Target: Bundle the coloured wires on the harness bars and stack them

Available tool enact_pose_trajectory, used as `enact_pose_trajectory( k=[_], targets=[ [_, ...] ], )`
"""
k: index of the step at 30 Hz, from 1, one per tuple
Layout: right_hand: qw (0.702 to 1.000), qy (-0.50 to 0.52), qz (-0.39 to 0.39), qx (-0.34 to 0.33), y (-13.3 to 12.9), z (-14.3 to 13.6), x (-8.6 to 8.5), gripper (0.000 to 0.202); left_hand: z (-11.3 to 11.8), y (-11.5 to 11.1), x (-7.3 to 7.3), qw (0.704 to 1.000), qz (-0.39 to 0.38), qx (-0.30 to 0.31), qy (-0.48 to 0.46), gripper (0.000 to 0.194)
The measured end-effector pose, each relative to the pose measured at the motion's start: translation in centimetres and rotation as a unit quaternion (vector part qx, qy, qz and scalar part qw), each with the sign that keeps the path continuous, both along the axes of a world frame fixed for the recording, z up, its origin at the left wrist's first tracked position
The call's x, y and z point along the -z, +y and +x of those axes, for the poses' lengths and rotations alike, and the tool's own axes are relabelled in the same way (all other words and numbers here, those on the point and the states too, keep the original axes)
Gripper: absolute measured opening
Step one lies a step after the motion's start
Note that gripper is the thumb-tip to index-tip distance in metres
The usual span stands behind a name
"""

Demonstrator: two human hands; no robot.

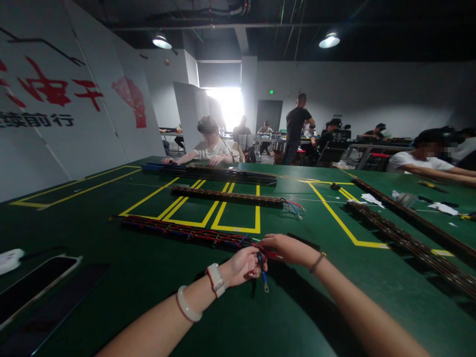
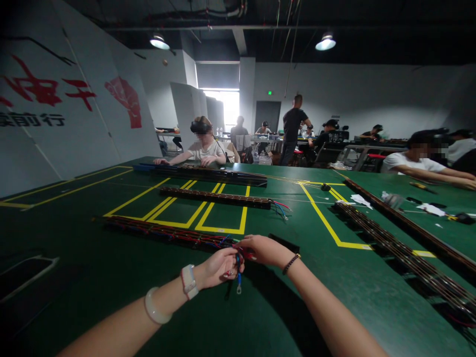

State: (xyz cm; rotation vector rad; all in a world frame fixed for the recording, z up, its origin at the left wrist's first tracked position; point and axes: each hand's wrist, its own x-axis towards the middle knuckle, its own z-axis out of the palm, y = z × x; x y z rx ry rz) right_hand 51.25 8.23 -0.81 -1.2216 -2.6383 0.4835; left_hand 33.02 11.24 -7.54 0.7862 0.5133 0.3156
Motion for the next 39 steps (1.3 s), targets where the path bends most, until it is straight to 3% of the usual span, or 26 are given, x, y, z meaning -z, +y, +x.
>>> enact_pose_trajectory(
  k=[7, 13, 21, 26, 31, 35, 39],
  targets=[
    [0.997, 0.063, -0.038, -0.006, 0.6, 0.7, 0.4, 0.033, 0.0, -0.1, -0.2, 1.0, -0.013, -0.02, 0.004, 0.028],
    [0.995, 0.072, -0.003, 0.066, 1.1, 0.0, 0.8, 0.041, 0.1, -0.6, -0.4, 0.999, 0.027, -0.023, 0.037, 0.024],
    [0.968, -0.138, 0.069, 0.196, 2.7, -5.1, -1.6, 0.046, 0.2, -0.5, 0.1, 0.995, 0.079, -0.008, 0.052, 0.016],
    [0.939, -0.266, 0.139, 0.167, 3.4, -9.2, -2.1, 0.023, 0.1, -0.8, 0.1, 0.996, 0.053, -0.057, 0.036, 0.02],
    [0.93, -0.284, 0.143, 0.187, 3.4, -11.8, -1.2, 0.015, 0.1, -1.1, -0.2, 0.995, 0.042, -0.088, 0.038, 0.021],
    [0.931, -0.26, 0.164, 0.196, 2.6, -10.1, -0.4, 0.015, 0.5, -1.3, -0.5, 0.993, 0.055, -0.088, 0.059, 0.01],
    [0.957, -0.1, 0.178, 0.208, 0.5, -6.2, 1.4, 0.037, 0.9, -1.4, -0.7, 0.991, 0.086, -0.068, 0.08, 0.018]
  ],
)
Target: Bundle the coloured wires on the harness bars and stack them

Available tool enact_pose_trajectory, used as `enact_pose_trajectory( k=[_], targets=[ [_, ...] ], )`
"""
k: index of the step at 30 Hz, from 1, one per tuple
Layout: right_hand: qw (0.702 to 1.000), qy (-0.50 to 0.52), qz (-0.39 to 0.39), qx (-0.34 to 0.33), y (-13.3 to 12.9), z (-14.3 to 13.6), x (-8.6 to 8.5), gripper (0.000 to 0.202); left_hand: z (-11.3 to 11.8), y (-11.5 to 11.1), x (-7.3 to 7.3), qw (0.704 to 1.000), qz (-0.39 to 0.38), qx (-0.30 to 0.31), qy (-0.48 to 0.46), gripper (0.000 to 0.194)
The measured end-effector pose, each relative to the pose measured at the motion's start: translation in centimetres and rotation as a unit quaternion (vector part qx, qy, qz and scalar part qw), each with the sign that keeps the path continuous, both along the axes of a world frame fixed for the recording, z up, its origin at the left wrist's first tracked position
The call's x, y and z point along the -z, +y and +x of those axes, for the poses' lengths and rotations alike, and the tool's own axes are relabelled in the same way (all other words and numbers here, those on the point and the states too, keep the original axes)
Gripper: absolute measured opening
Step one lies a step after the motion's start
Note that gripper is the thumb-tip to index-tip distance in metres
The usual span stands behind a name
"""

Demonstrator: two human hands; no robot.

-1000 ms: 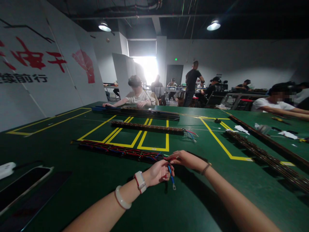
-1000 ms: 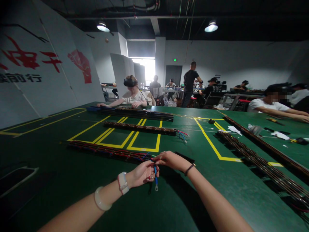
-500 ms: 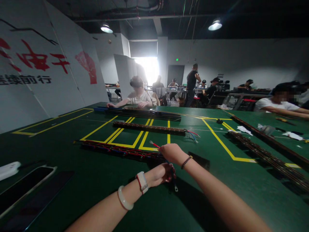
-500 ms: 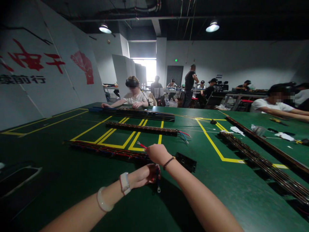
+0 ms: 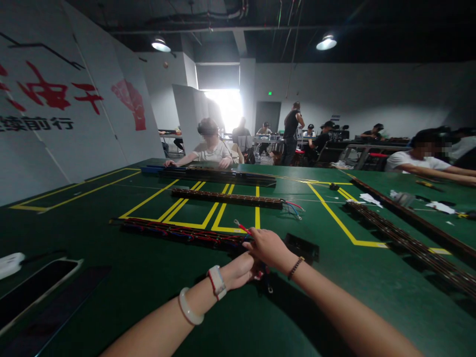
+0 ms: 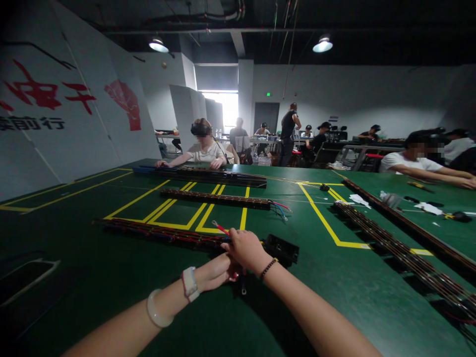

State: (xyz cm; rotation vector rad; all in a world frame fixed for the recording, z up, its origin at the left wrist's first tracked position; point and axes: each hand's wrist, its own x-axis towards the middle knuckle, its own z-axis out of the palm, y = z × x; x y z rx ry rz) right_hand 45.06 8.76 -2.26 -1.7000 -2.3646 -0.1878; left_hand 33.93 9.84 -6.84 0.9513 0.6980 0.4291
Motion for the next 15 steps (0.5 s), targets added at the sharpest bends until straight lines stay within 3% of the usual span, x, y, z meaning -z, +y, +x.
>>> enact_pose_trajectory(
  k=[3, 7, 12, 15],
  targets=[
    [0.996, 0.074, 0.048, -0.015, -1.6, 2.8, 2.2, 0.045, -0.1, 0.1, 0.0, 1.0, 0.002, -0.001, 0.015, 0.015],
    [0.989, 0.086, 0.101, -0.059, -2.5, 5.1, 4.6, 0.039, -0.9, 0.1, -0.4, 0.999, 0.028, 0.025, 0.035, 0.019],
    [0.986, 0.068, 0.125, -0.091, -2.1, 5.8, 5.2, 0.034, -1.3, -0.1, -1.5, 0.984, 0.123, 0.021, 0.123, 0.033],
    [0.986, 0.055, 0.12, -0.101, -2.2, 5.7, 5.2, 0.03, -1.4, 0.1, -2.3, 0.953, 0.208, 0.055, 0.213, 0.04]
  ],
)
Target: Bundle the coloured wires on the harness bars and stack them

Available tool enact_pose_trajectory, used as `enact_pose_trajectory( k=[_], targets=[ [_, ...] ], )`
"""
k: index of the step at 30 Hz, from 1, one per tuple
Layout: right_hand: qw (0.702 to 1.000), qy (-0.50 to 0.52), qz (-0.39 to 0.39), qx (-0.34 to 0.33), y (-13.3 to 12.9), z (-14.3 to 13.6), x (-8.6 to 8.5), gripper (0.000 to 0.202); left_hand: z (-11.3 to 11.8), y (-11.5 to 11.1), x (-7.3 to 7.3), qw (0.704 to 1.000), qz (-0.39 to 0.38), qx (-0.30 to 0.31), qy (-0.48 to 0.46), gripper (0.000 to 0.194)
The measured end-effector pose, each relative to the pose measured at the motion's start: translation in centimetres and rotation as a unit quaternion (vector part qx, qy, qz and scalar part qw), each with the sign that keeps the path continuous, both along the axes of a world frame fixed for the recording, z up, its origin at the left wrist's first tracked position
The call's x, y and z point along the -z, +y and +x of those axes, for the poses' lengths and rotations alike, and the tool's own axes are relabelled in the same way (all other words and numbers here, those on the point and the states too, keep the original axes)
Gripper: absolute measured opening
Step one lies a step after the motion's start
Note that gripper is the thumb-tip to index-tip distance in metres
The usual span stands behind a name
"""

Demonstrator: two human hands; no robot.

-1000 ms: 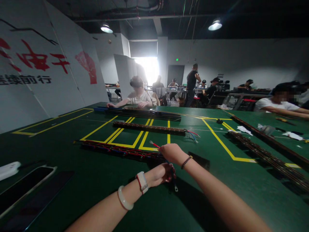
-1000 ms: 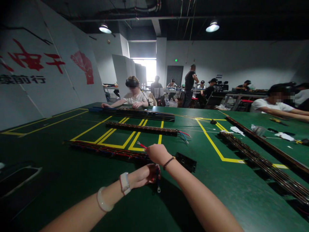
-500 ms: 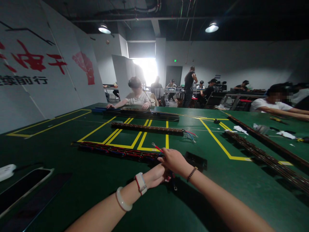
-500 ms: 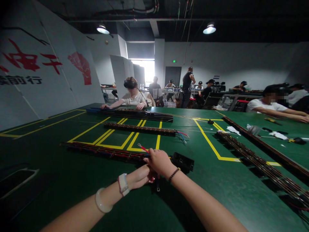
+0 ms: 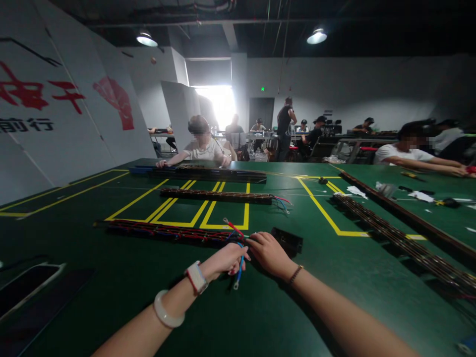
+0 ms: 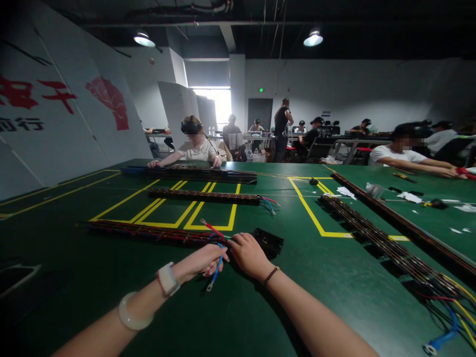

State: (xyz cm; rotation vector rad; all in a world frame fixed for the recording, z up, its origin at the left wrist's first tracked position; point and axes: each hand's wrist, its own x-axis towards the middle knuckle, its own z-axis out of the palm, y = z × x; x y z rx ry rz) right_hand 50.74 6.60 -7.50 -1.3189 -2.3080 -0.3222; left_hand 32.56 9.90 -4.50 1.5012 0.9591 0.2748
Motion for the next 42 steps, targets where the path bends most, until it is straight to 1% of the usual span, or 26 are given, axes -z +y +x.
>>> enact_pose_trajectory(
  k=[1, 3, 6, 8, 9, 10, 12, 14, 15, 16, 18, 20, 21, 23, 27, 30, 32, 34, 36, 38, 39, 40, 42],
  targets=[
    [1.0, -0.001, 0.001, -0.001, -0.1, 0.0, 0.1, 0.029, 0.0, 0.1, -0.3, 0.998, 0.038, 0.022, 0.046, 0.039],
    [1.0, 0.003, 0.004, 0.002, -0.2, 0.0, 0.3, 0.029, -0.1, 0.1, -0.9, 0.982, 0.117, 0.046, 0.138, 0.033],
    [1.0, 0.009, 0.005, 0.003, -0.2, 0.1, 0.4, 0.03, -0.3, -0.1, -1.7, 0.938, 0.241, 0.052, 0.243, 0.021],
    [1.0, 0.008, 0.002, 0.002, -0.2, 0.1, 0.4, 0.029, -0.4, -0.3, -1.8, 0.914, 0.293, 0.06, 0.275, 0.018],
    [1.0, 0.008, 0.0, 0.001, -0.2, 0.1, 0.3, 0.029, -0.4, -0.3, -1.8, 0.91, 0.3, 0.062, 0.279, 0.019],
    [1.0, 0.009, -0.003, 0.0, -0.2, 0.1, 0.2, 0.029, -0.4, -0.4, -1.7, 0.913, 0.294, 0.063, 0.274, 0.021],
    [1.0, 0.011, -0.009, -0.001, -0.2, 0.0, 0.0, 0.029, -0.4, -0.4, -1.5, 0.932, 0.25, 0.055, 0.255, 0.031],
    [1.0, 0.015, -0.015, -0.003, -0.3, 0.0, -0.1, 0.029, -0.6, -0.4, -1.3, 0.946, 0.225, 0.028, 0.231, 0.042],
    [1.0, 0.018, -0.018, -0.003, -0.3, -0.1, -0.1, 0.029, -0.7, -0.4, -1.2, 0.946, 0.239, 0.006, 0.219, 0.044],
    [1.0, 0.021, -0.02, -0.002, -0.4, -0.1, -0.1, 0.029, -0.9, -0.4, -1.2, 0.94, 0.27, -0.023, 0.208, 0.044],
    [0.999, 0.028, -0.023, 0.002, -0.3, -0.1, -0.1, 0.029, -1.3, -0.4, -1.2, 0.91, 0.361, -0.083, 0.184, 0.038],
    [0.999, 0.033, -0.023, 0.005, -0.2, -0.1, 0.0, 0.029, -1.5, -0.5, -1.0, 0.882, 0.428, -0.12, 0.156, 0.029],
    [0.999, 0.037, -0.023, 0.006, -0.2, -0.1, 0.1, 0.029, -1.6, -0.6, -0.9, 0.874, 0.447, -0.128, 0.139, 0.026],
    [0.999, 0.046, -0.023, 0.003, -0.2, 0.0, 0.2, 0.029, -1.4, -1.0, -0.5, 0.865, 0.472, -0.125, 0.111, 0.026],
    [0.996, 0.082, -0.035, -0.008, -0.3, -0.1, 0.1, 0.03, -0.9, -1.6, 0.7, 0.86, 0.492, -0.089, 0.102, 0.042],
    [0.985, 0.159, -0.07, -0.013, -0.1, -0.2, -0.2, 0.03, -0.8, -1.9, 1.2, 0.865, 0.487, -0.049, 0.11, 0.053],
    [0.962, 0.247, -0.113, -0.005, 0.3, 0.1, -0.8, 0.03, -0.8, -2.1, 1.2, 0.868, 0.483, -0.02, 0.115, 0.058],
    [0.926, 0.343, -0.157, 0.014, 0.8, 0.7, -1.8, 0.027, -0.9, -2.3, 1.0, 0.864, 0.49, 0.002, 0.113, 0.059],
    [0.89, 0.418, -0.18, 0.031, 1.2, 1.5, -3.3, 0.028, -0.9, -2.4, 0.7, 0.854, 0.508, 0.021, 0.106, 0.056],
    [0.872, 0.455, -0.181, 0.023, 1.0, 2.2, -5.1, 0.035, -1.0, -2.5, 0.5, 0.843, 0.526, 0.041, 0.105, 0.052],
    [0.871, 0.457, -0.179, 0.007, 0.8, 2.4, -6.0, 0.037, -1.0, -2.4, 0.5, 0.838, 0.532, 0.051, 0.11, 0.051],
    [0.877, 0.445, -0.178, -0.011, 0.4, 2.5, -7.0, 0.038, -1.0, -2.4, 0.6, 0.834, 0.535, 0.061, 0.116, 0.051],
    [0.909, 0.372, -0.184, -0.042, -0.6, 2.2, -8.5, 0.036, -0.9, -2.2, 0.8, 0.83, 0.538, 0.073, 0.128, 0.049]
  ],
)
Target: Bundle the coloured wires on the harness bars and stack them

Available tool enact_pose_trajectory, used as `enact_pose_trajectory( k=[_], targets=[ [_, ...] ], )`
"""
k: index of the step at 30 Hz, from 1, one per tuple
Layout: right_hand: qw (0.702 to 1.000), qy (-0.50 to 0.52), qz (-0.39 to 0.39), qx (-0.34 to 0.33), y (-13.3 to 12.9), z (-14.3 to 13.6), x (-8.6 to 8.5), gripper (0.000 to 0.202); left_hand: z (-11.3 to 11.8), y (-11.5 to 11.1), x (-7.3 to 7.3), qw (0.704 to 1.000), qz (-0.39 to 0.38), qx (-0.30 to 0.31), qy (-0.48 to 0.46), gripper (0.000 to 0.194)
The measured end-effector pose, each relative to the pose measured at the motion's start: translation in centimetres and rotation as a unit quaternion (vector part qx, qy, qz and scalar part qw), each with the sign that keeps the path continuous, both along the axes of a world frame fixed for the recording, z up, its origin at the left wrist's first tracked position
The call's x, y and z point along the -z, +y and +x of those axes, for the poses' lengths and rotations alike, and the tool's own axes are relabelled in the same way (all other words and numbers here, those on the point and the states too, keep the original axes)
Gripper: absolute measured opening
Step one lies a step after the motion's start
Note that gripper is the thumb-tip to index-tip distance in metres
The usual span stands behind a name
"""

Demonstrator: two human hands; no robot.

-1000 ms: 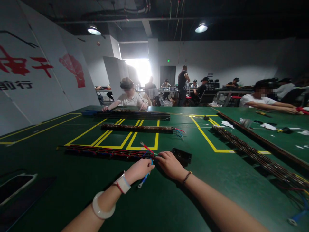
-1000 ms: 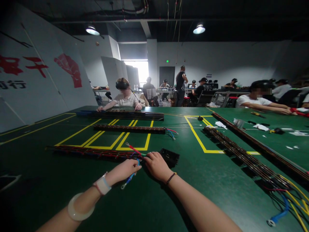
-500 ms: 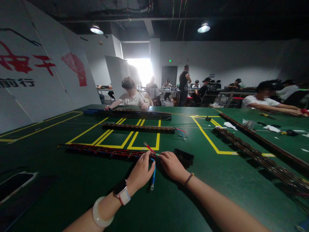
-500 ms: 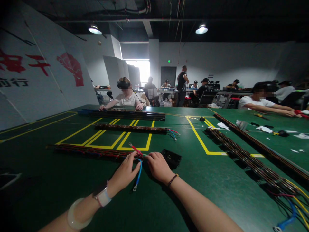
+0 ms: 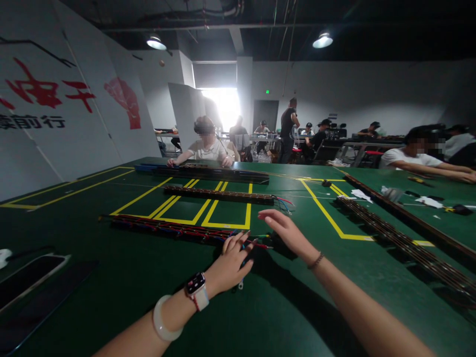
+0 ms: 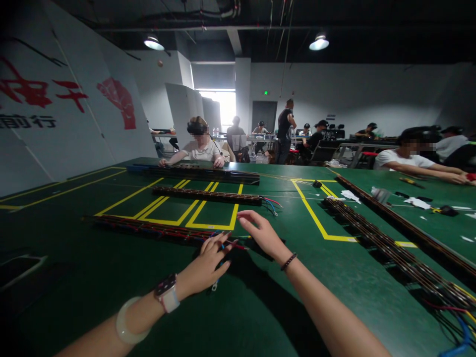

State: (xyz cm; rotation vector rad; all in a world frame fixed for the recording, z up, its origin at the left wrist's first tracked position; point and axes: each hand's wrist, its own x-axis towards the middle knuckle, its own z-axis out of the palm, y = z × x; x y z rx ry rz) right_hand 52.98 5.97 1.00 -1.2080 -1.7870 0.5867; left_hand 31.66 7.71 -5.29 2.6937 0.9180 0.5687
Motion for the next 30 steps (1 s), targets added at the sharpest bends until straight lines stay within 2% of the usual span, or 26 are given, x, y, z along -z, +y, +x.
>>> enact_pose_trajectory(
  k=[3, 5, 7, 10, 12, 17, 19, 21, 24, 27, 30],
  targets=[
    [0.984, -0.171, 0.013, -0.054, -1.2, -0.9, -0.6, 0.034, 0.1, 0.3, 0.4, 1.0, 0.008, 0.002, 0.008, 0.042],
    [0.962, -0.26, 0.012, -0.077, -1.3, -1.4, 0.4, 0.036, 0.3, 0.4, 0.5, 1.0, 0.021, 0.008, 0.007, 0.036],
    [0.944, -0.32, 0.007, -0.076, -1.0, -1.5, 2.0, 0.047, 0.3, 0.5, 0.5, 0.999, 0.032, 0.007, 0.004, 0.032],
    [0.933, -0.359, 0.001, -0.038, -0.1, -1.1, 4.3, 0.061, 0.3, 0.4, 0.4, 0.999, 0.037, -0.009, 0.008, 0.031],
    [0.931, -0.366, -0.001, -0.012, 0.3, -0.7, 5.0, 0.06, 0.1, 0.4, 0.2, 0.999, 0.044, -0.017, 0.008, 0.032],
    [0.924, -0.383, 0.007, 0.008, 0.6, -0.8, 4.9, 0.028, -0.1, 0.3, -0.1, 0.996, 0.092, -0.015, -0.018, 0.042],
    [0.925, -0.379, -0.005, 0.027, 0.8, -1.0, 4.7, 0.029, -0.2, 0.2, -0.4, 0.995, 0.094, -0.03, -0.03, 0.043],
    [0.929, -0.367, -0.024, 0.033, 1.0, -1.0, 4.4, 0.035, -0.2, 0.1, -0.7, 0.995, 0.066, -0.064, -0.043, 0.035],
    [0.942, -0.332, -0.059, 0.005, 1.1, -0.8, 3.9, 0.044, -0.2, 0.1, -1.0, 0.992, -0.031, -0.11, -0.044, 0.026],
    [0.946, -0.312, -0.085, 0.0, 1.0, -0.6, 3.5, 0.055, -0.2, 0.3, -0.9, 0.98, -0.141, -0.137, -0.034, 0.03],
    [0.94, -0.329, -0.089, 0.019, 0.8, -0.6, 3.7, 0.064, 0.0, 0.7, -0.5, 0.953, -0.267, -0.134, -0.047, 0.034]
  ],
)
